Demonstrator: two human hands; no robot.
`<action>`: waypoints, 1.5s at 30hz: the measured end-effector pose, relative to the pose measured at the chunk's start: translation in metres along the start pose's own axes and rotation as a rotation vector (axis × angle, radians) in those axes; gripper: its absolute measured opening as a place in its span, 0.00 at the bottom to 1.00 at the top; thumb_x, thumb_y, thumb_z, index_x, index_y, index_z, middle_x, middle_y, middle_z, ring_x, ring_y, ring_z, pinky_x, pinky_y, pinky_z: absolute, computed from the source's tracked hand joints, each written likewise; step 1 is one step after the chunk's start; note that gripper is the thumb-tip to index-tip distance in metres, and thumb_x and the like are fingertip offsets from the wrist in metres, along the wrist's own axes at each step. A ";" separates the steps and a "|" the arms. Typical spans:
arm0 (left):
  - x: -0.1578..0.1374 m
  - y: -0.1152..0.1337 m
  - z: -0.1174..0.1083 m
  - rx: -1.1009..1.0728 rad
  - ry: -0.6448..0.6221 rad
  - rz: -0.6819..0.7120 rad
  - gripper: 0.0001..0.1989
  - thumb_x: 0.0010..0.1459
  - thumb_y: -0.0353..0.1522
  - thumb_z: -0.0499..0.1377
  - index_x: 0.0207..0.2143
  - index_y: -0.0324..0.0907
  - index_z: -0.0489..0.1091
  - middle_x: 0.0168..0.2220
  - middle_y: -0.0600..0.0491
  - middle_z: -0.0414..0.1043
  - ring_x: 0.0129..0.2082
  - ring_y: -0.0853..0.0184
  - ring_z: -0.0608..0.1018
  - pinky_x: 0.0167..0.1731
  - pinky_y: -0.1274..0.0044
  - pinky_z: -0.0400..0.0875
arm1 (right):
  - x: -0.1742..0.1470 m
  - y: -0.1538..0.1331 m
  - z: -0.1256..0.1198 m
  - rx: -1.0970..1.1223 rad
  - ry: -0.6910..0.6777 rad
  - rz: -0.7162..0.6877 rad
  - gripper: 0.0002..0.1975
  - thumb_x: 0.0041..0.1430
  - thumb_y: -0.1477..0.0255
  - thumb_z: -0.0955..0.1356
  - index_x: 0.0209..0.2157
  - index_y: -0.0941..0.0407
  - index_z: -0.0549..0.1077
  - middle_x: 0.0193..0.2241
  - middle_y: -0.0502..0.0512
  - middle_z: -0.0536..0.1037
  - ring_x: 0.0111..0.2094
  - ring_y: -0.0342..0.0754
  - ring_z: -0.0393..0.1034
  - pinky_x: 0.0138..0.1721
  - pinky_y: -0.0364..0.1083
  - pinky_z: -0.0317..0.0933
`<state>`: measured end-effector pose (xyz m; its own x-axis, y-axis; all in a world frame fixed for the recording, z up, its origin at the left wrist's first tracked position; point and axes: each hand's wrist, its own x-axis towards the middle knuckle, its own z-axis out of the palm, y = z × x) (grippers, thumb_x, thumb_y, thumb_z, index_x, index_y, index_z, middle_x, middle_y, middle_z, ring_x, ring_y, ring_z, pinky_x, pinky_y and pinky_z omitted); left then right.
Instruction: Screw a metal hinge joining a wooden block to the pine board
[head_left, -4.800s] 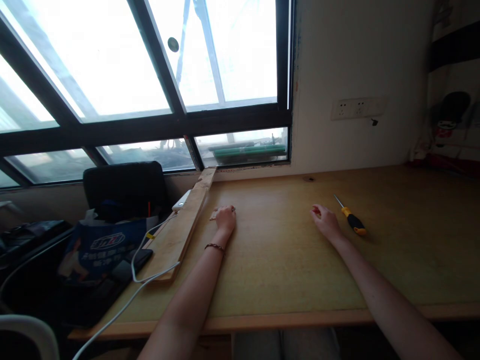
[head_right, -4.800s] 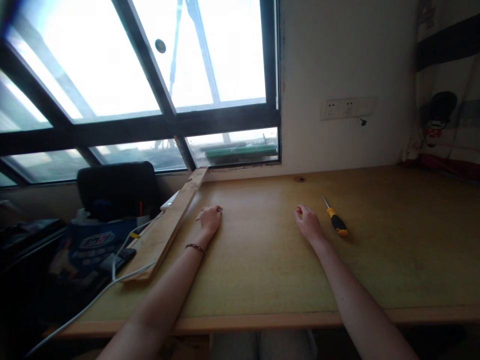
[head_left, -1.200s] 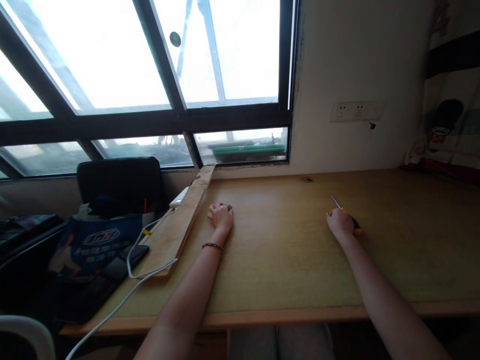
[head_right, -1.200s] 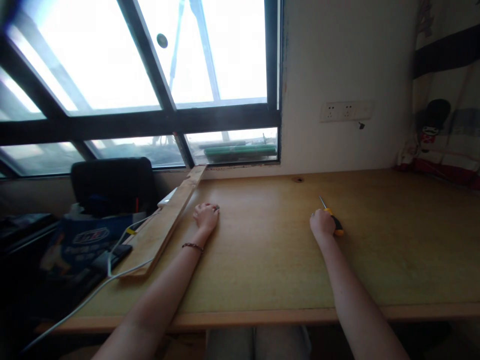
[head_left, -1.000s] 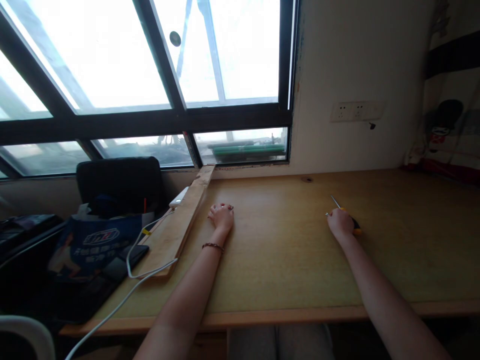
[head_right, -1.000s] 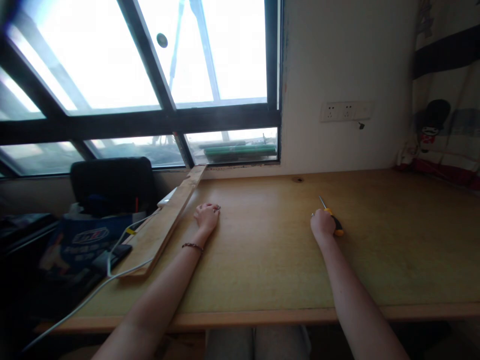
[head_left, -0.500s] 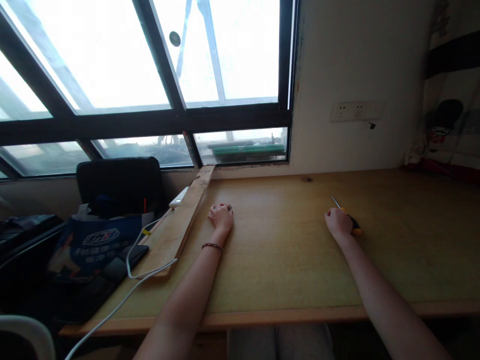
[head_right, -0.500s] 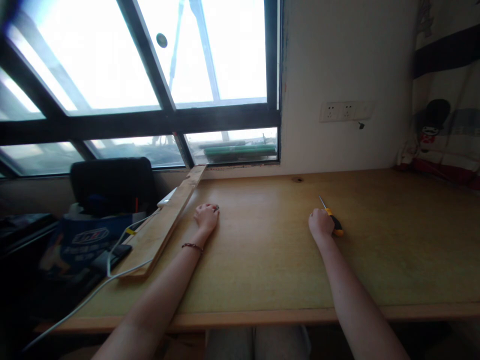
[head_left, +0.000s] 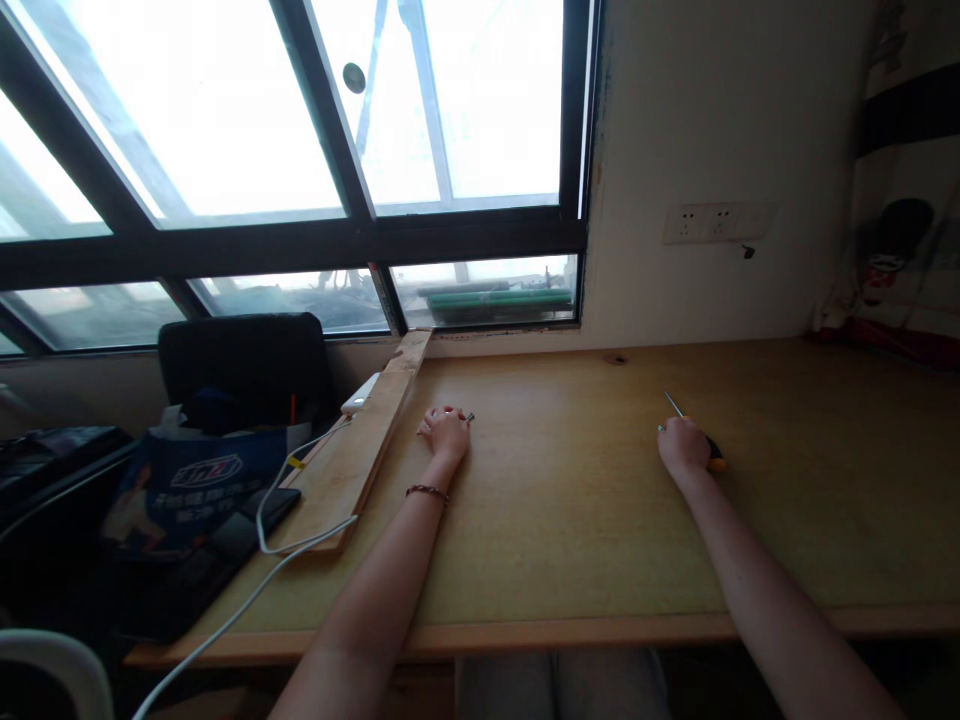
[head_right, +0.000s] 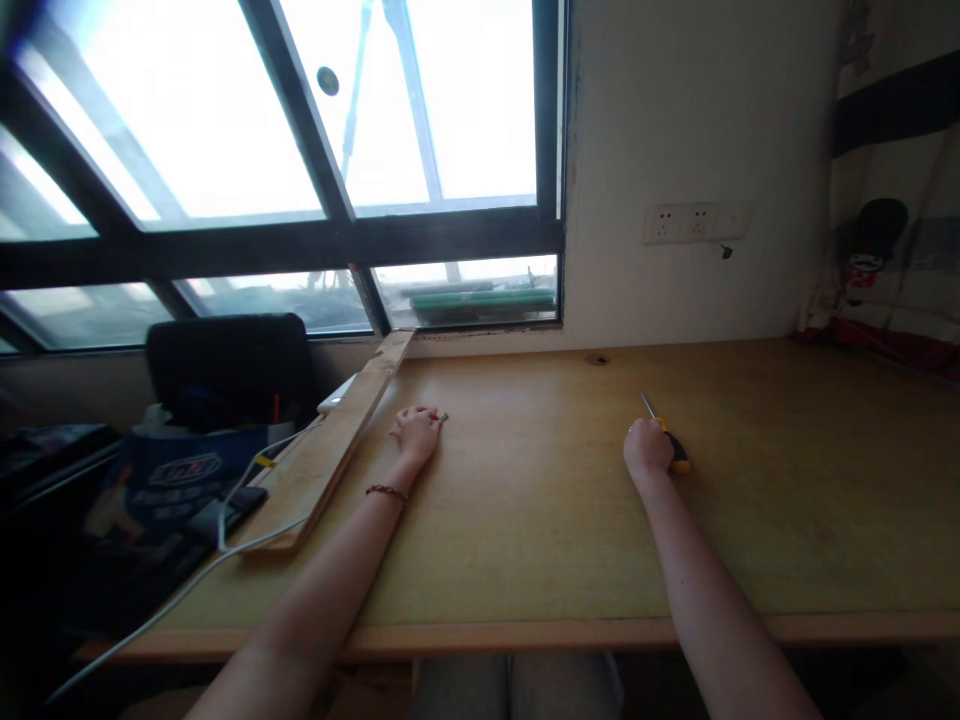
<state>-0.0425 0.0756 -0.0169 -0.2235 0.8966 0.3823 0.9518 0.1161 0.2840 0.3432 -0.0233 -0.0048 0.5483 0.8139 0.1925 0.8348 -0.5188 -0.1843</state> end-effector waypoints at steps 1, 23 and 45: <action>0.000 0.001 0.000 0.011 -0.007 0.010 0.11 0.54 0.35 0.52 0.33 0.44 0.74 0.48 0.46 0.65 0.52 0.53 0.56 0.48 0.60 0.50 | 0.000 0.000 0.000 0.002 0.003 -0.001 0.15 0.58 0.70 0.60 0.37 0.63 0.74 0.36 0.67 0.72 0.38 0.54 0.71 0.33 0.46 0.63; -0.009 0.030 -0.003 -0.364 -0.154 0.190 0.09 0.54 0.32 0.51 0.31 0.36 0.68 0.41 0.41 0.66 0.46 0.57 0.66 0.45 0.65 0.59 | -0.017 -0.026 -0.015 0.439 0.186 -0.304 0.11 0.55 0.69 0.62 0.35 0.59 0.74 0.35 0.58 0.74 0.33 0.47 0.69 0.36 0.44 0.61; -0.098 0.109 -0.022 -1.303 -0.671 0.329 0.15 0.47 0.41 0.59 0.27 0.37 0.67 0.20 0.56 0.68 0.21 0.73 0.70 0.25 0.80 0.65 | -0.070 -0.072 -0.010 0.957 -0.249 -0.806 0.10 0.50 0.68 0.68 0.31 0.59 0.76 0.28 0.55 0.77 0.28 0.43 0.71 0.30 0.41 0.65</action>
<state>0.0787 -0.0085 -0.0041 0.4358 0.8721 0.2225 0.0098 -0.2518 0.9677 0.2457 -0.0452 0.0043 -0.2057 0.8900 0.4069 0.4995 0.4530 -0.7384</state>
